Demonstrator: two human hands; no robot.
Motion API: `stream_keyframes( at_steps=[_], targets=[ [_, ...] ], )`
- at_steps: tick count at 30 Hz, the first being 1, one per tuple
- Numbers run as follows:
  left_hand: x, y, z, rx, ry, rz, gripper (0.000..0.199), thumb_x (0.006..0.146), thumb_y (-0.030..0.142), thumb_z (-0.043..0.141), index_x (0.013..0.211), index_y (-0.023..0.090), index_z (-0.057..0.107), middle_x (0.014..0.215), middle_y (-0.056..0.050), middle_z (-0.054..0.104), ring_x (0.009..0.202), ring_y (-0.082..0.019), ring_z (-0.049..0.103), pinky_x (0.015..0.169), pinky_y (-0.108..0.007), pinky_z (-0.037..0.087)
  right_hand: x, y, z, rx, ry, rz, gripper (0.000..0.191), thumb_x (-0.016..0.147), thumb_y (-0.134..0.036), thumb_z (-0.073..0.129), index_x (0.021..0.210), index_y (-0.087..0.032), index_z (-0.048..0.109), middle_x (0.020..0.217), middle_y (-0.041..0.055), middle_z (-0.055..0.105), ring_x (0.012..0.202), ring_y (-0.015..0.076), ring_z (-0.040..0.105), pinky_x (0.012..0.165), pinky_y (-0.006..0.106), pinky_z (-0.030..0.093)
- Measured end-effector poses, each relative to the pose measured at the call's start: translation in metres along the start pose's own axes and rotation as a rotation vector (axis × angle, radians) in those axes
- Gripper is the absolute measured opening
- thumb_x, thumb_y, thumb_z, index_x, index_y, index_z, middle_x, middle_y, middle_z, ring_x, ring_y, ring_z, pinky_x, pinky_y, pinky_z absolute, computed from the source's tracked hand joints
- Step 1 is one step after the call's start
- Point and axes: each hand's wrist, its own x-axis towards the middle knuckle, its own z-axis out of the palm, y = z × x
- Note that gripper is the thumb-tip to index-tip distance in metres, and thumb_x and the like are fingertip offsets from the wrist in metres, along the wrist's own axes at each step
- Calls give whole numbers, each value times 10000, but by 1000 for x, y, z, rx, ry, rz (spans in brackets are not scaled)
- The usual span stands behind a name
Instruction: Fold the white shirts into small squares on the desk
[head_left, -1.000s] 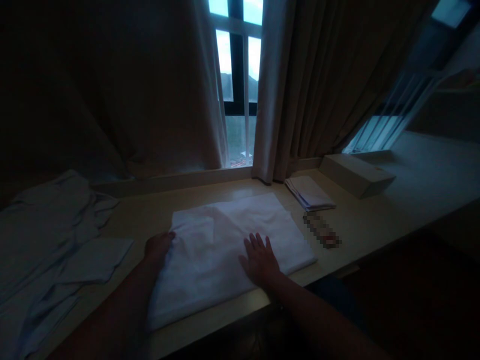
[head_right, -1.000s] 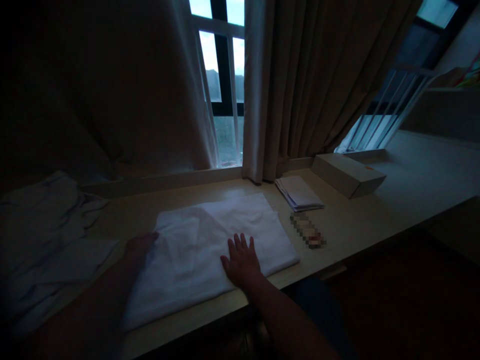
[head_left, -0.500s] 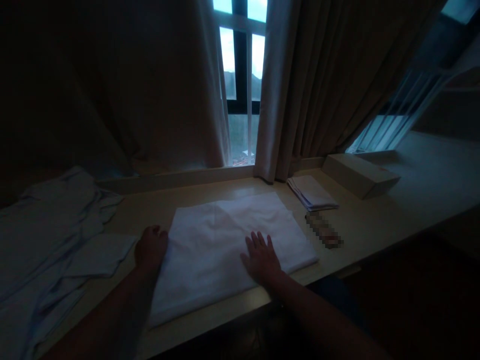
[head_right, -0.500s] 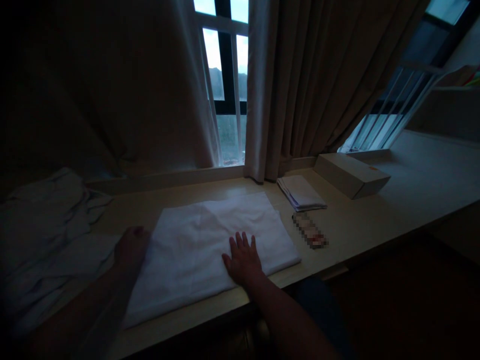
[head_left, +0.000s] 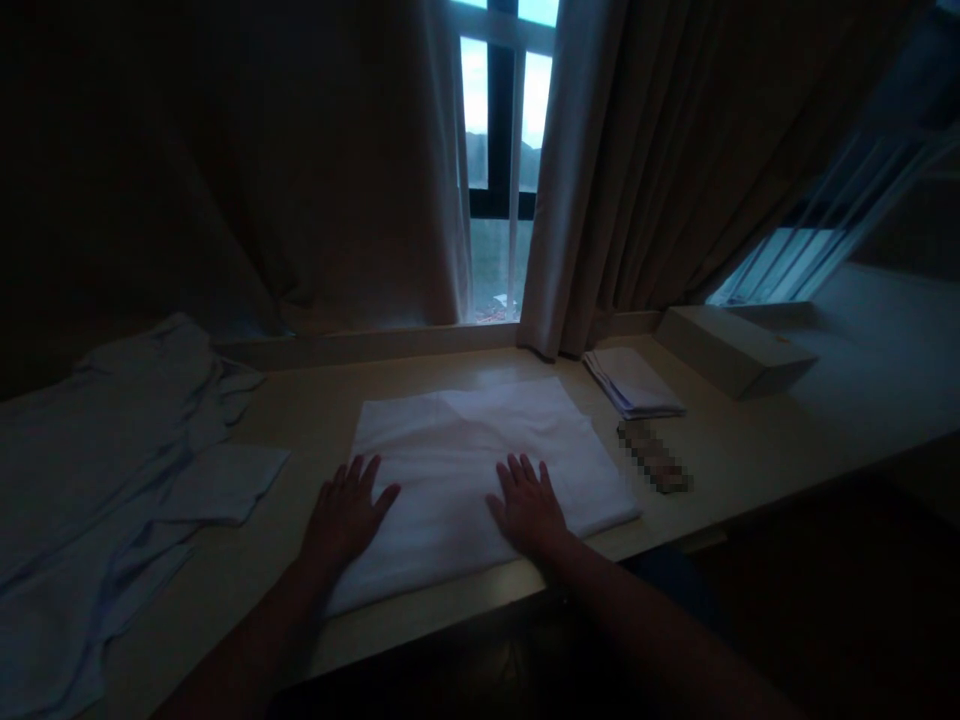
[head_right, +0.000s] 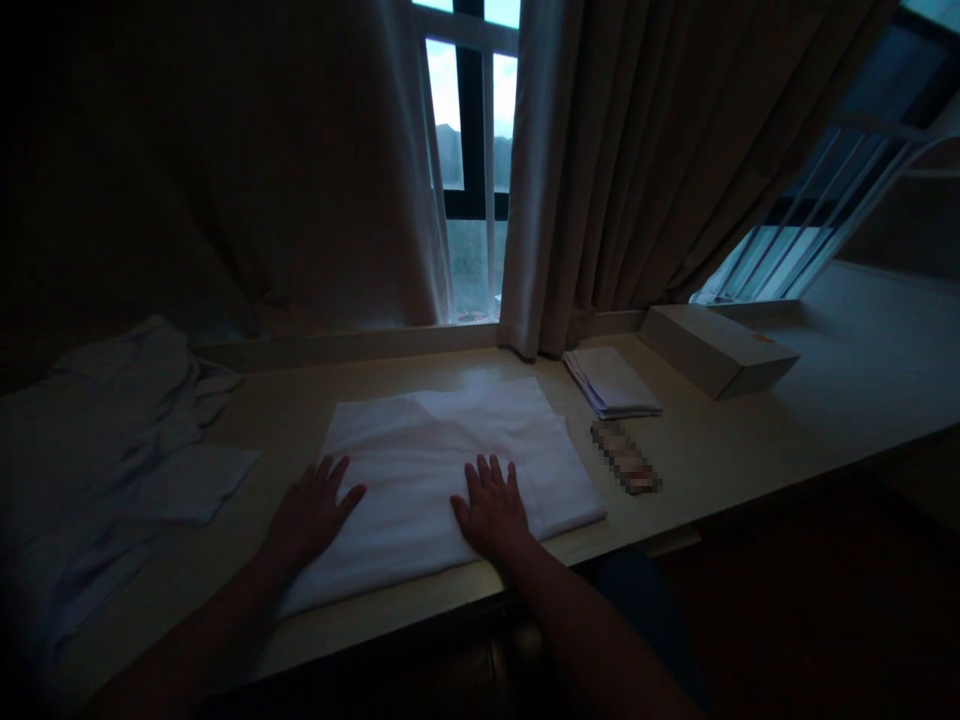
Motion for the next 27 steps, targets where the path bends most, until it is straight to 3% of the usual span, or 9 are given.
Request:
stream_keyframes(
  at_steps=[11, 14, 17, 21, 24, 27],
  targets=[
    [-8, 6, -7, -11, 22, 30, 722, 891, 567, 280, 1485, 157, 303, 1566, -149, 269, 1427, -348, 240, 1125, -511, 202, -3, -1, 1, 24, 19, 15, 610, 963, -558, 307, 1460, -212, 381, 1555, 85, 281, 1453, 297, 166, 1160, 533, 64],
    [-7, 4, -4, -55, 22, 27, 723, 876, 572, 312, 1469, 159, 334, 1559, -151, 283, 1420, -357, 252, 1123, -526, 206, 6, 9, 0, 78, 14, -14, 578, 943, -561, 379, 1402, -218, 457, 1505, 86, 390, 1413, 280, 281, 1155, 492, 145],
    [-4, 2, -5, -151, 2, -1, 719, 851, 587, 368, 1440, 173, 377, 1546, -141, 317, 1417, -345, 269, 1133, -525, 205, 28, 36, -14, 189, 58, 51, 471, 954, -475, 405, 1297, -188, 554, 1349, 87, 567, 1258, 213, 491, 1092, 361, 310],
    [-3, -1, -20, -462, 98, -208, 741, 859, 610, 363, 1446, 159, 333, 1516, -142, 367, 1373, -286, 372, 1118, -446, 299, 61, 96, -48, 208, 254, 402, 396, 916, -353, 481, 1246, -164, 590, 1288, 105, 600, 1213, 216, 516, 1050, 320, 346],
    [-5, -5, -33, -653, 165, -420, 721, 849, 622, 390, 1410, 169, 375, 1430, -135, 480, 1274, -275, 492, 1068, -432, 377, 75, 139, -66, 205, 230, 554, 430, 860, -300, 544, 1223, -77, 600, 1229, 196, 612, 1167, 277, 551, 991, 360, 388],
    [-7, -9, -37, -723, 202, -480, 659, 838, 609, 428, 1324, 165, 469, 1329, -132, 567, 1218, -272, 539, 1058, -427, 391, 82, 166, -70, 258, 143, 633, 393, 822, -306, 597, 1115, -52, 660, 1086, 202, 674, 1006, 274, 638, 841, 333, 460]
  ],
)
